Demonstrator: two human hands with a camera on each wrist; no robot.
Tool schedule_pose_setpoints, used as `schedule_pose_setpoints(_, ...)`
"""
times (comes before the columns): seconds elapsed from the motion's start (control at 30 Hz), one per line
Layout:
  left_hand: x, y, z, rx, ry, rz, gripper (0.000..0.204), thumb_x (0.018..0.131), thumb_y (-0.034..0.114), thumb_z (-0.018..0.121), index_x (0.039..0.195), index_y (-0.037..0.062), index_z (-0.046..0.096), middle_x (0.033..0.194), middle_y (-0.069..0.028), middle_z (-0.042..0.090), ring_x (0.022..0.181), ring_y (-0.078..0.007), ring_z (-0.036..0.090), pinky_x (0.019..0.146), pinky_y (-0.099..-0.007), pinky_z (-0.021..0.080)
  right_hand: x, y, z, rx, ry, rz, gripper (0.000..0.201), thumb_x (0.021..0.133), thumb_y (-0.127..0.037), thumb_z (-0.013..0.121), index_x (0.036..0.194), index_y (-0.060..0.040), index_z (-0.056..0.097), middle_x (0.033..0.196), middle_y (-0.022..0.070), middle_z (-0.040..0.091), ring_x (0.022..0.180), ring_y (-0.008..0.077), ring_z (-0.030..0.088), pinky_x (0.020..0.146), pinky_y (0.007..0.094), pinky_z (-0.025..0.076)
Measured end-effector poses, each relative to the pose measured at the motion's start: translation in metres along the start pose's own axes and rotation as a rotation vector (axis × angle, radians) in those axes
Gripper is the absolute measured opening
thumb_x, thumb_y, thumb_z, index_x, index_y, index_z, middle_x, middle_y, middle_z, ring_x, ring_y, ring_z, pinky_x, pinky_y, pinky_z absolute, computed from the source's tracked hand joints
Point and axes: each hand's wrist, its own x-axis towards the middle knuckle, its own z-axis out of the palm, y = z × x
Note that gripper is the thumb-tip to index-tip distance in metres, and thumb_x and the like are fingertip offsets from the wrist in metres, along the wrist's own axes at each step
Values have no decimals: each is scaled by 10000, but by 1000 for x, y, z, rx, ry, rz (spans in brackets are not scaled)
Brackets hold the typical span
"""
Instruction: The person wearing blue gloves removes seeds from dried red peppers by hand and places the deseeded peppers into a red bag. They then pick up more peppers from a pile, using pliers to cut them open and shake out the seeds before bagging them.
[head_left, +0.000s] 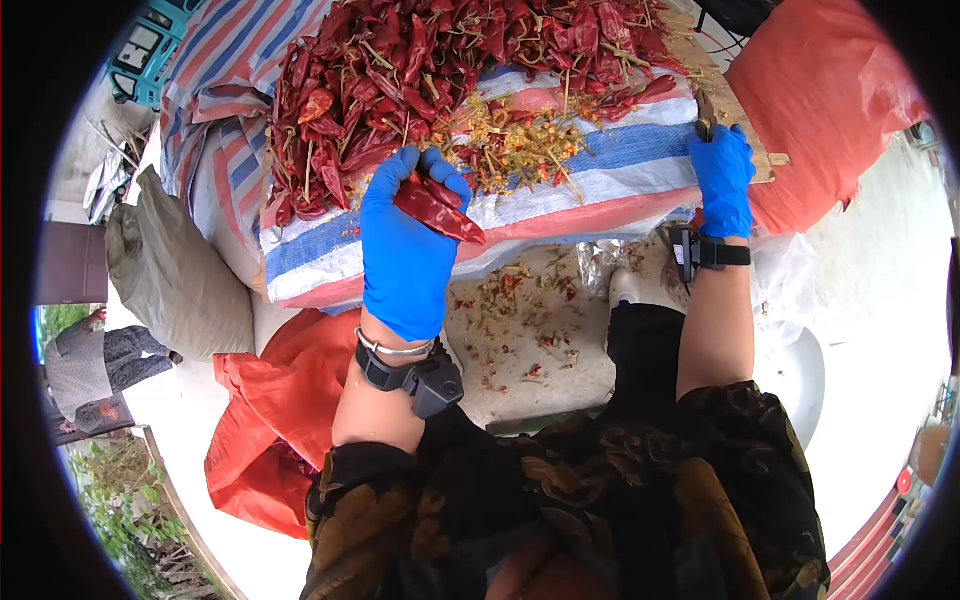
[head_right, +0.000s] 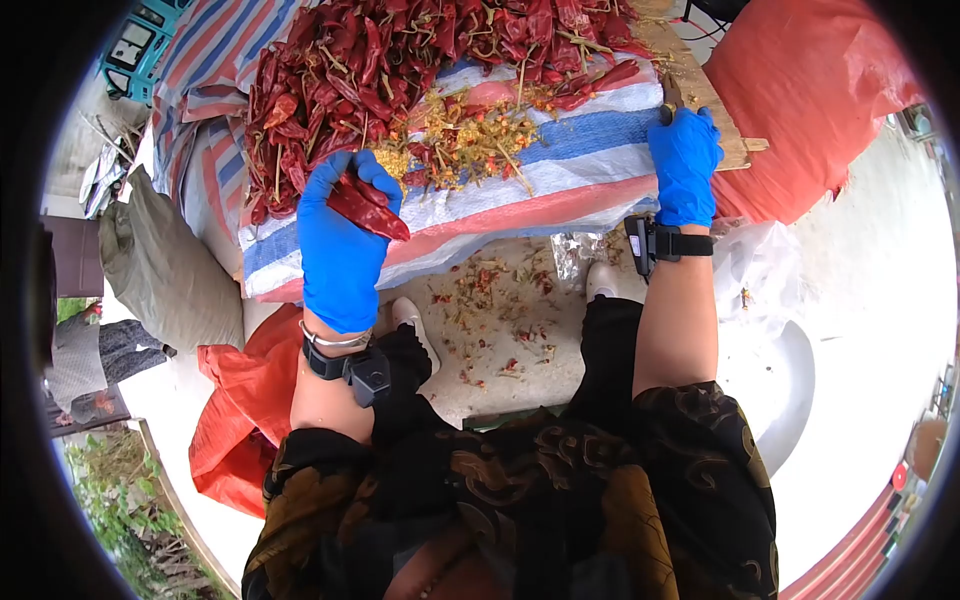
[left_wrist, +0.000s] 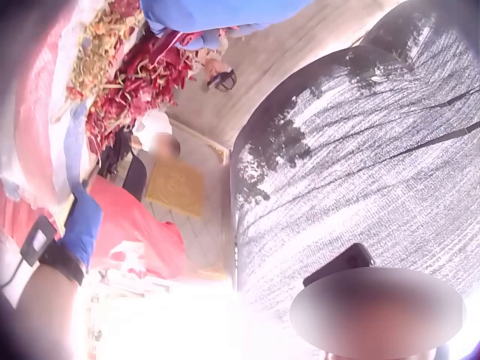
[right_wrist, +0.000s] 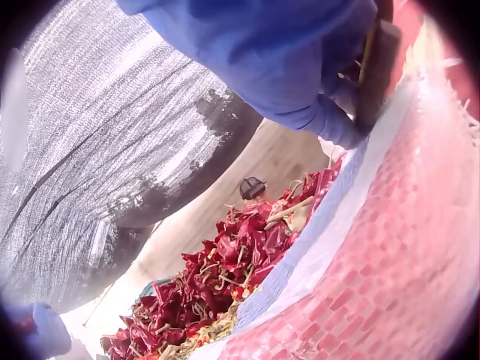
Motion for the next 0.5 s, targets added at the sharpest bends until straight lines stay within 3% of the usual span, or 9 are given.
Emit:
schedule_pose_setpoints(0.03,-3,2,11,17,-54,-7,117,813,79,558,897,14,509,818,-96,547,727,-189,534,669,-319,456,-2,-8,-4,-2,3,3,307,746,-318,606,949,-90,634,1049,180,579,991,334,550,804,443,442)
schedule_pose_setpoints(0.1,-6,-2,30,-26,-58,8,118,811,81,562,896,18,510,798,-95,547,722,-188,532,667,-324,454,-3,-18,-9,167,123,-83,302,715,-263,624,946,-70,631,1231,222,479,1079,384,482,855,475,405)
schedule_pose_setpoints(0.13,-6,-6,36,0,-66,4,116,812,82,561,895,18,510,799,-94,547,721,-187,531,667,-326,454,-1,-19,-1,286,143,-170,361,706,-240,654,1034,-93,620,1202,229,500,1101,374,468,886,455,393)
schedule_pose_setpoints(0.23,-3,-19,34,64,-78,-37,116,827,96,551,899,14,513,815,-90,549,722,-187,532,669,-326,460,-7,-37,7,463,147,-292,425,702,-238,673,1106,-130,598,1169,236,521,1092,373,477,898,436,394)
schedule_pose_setpoints(0.27,-4,-24,28,91,-55,-61,139,817,124,573,897,24,519,815,-82,552,723,-185,543,669,-323,468,-3,-38,19,508,56,-288,483,736,-297,650,1187,-153,548,1155,242,529,1084,373,485,912,419,390)
schedule_pose_setpoints(0.4,-19,-37,-16,138,29,-81,162,824,169,586,911,44,531,840,-61,558,731,-177,549,675,-322,475,3,-47,23,450,-113,-236,548,793,-465,558,1271,-211,467,1180,240,516,1094,387,478,915,436,386)
schedule_pose_setpoints(0.5,-19,-43,-52,146,45,-83,150,842,175,574,918,50,538,853,-46,561,743,-172,548,692,-315,474,2,-52,43,249,-3,-270,541,806,-494,523,1273,-226,465,1185,232,516,1094,390,476,915,456,380)
